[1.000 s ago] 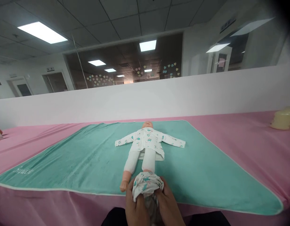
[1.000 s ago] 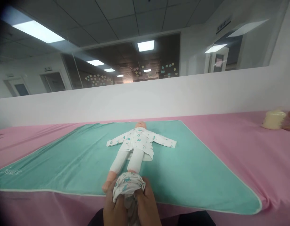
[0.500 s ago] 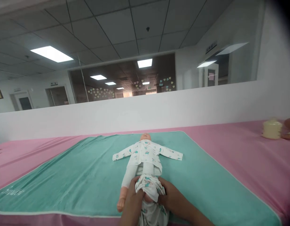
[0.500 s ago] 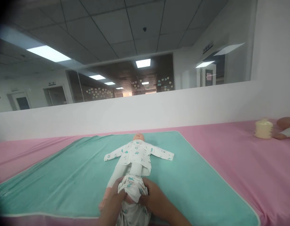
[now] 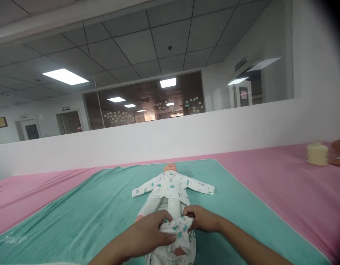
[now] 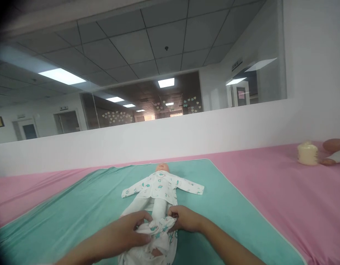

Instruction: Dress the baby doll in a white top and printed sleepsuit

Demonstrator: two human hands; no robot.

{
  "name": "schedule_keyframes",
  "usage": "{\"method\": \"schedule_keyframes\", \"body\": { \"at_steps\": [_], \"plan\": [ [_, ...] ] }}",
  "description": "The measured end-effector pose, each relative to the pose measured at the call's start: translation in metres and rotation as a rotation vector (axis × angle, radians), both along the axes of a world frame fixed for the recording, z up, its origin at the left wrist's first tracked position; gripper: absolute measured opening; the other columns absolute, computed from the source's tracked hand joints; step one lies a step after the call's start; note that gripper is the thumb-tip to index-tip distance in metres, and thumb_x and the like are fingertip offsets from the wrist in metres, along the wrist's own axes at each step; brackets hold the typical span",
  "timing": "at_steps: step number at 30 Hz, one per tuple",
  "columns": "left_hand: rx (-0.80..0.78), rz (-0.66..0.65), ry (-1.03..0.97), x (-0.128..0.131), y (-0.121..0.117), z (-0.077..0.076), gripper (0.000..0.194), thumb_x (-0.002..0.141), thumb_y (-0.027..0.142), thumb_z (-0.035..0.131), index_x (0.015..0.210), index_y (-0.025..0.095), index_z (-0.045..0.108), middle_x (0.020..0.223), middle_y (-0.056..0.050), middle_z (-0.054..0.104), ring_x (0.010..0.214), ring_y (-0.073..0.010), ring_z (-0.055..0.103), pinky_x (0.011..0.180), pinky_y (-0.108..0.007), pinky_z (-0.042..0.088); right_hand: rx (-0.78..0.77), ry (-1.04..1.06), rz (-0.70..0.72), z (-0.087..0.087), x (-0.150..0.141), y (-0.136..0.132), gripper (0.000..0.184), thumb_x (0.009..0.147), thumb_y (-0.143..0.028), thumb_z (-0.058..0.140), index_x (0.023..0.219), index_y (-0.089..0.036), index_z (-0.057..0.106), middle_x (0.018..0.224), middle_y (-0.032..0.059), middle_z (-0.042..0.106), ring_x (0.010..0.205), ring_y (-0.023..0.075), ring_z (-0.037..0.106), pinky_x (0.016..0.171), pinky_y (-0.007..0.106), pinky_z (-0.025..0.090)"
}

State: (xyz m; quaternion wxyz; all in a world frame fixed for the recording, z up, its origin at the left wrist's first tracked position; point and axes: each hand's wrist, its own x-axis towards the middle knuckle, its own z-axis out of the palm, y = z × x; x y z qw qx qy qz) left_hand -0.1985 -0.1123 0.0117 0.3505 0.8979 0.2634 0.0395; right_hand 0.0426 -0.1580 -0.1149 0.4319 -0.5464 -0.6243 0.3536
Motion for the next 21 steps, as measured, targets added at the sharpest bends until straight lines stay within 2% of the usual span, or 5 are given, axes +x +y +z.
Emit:
{"method": "schedule_keyframes", "body": {
  "at_steps": [4,8,11,17,21],
  "plan": [
    [-0.1,0.04,-0.051,0.001,0.005,0.001,0.026,0.068,0.035,0.061,0.092,0.026,0.065,0.092,-0.001,0.063,0.084,-0.0202,0.054,0.067,-0.023,0.036,0.017,0.011,-0.011,-0.002,-0.001,0.005,0.029,0.051,-0.028,0.074,0.071,-0.015,0.056,0.066,-0.0052,0.051,0.063,0.0092,0.042,0.057,0.018,0.031],
    [-0.359,0.031,-0.003,-0.002,0.024,-0.004,0.025,0.069,0.041,0.061,0.07,0.016,0.064,0.068,-0.002,0.056,0.058,-0.0127,0.044,0.054,-0.021,0.029,-0.062,0.061,-0.037,0.001,0.005,0.007,0.029,0.057,-0.035,0.071,0.074,-0.017,0.055,0.063,-0.0052,0.05,0.054,0.0084,0.043,0.05,0.02,0.035],
    [-0.532,0.008,0.018,-0.009,0.044,-0.001,0.033,0.068,0.047,0.061,0.06,0.015,0.057,0.059,0.001,0.049,0.052,-0.0101,0.036,0.051,-0.022,0.025,-0.108,0.021,-0.043,0.006,0.013,0.011,0.032,0.059,-0.039,0.07,0.076,-0.019,0.053,0.059,-0.007,0.045,0.046,0.007,0.039,0.043,0.02,0.033],
    [-0.366,0.168,-0.169,-0.006,0.085,0.006,0.033,0.067,0.042,0.064,0.059,0.017,0.046,0.058,0.004,0.044,0.054,-0.0103,0.038,0.052,-0.021,0.026,-0.025,-0.068,-0.044,-0.001,0.021,0.029,0.031,0.055,-0.036,0.074,0.068,-0.016,0.053,0.056,-0.0075,0.041,0.053,0.007,0.035,0.048,0.018,0.027],
    [-0.423,0.234,-0.343,0.025,0.105,0.003,0.035,0.069,0.045,0.064,0.061,0.016,0.044,0.061,0.003,0.046,0.058,-0.0101,0.044,0.055,-0.02,0.032,0.028,0.041,-0.037,-0.002,0.017,0.029,0.029,0.057,-0.035,0.073,0.073,-0.016,0.057,0.067,-0.0042,0.052,0.066,0.0116,0.044,0.06,0.022,0.036]
  ]
}}
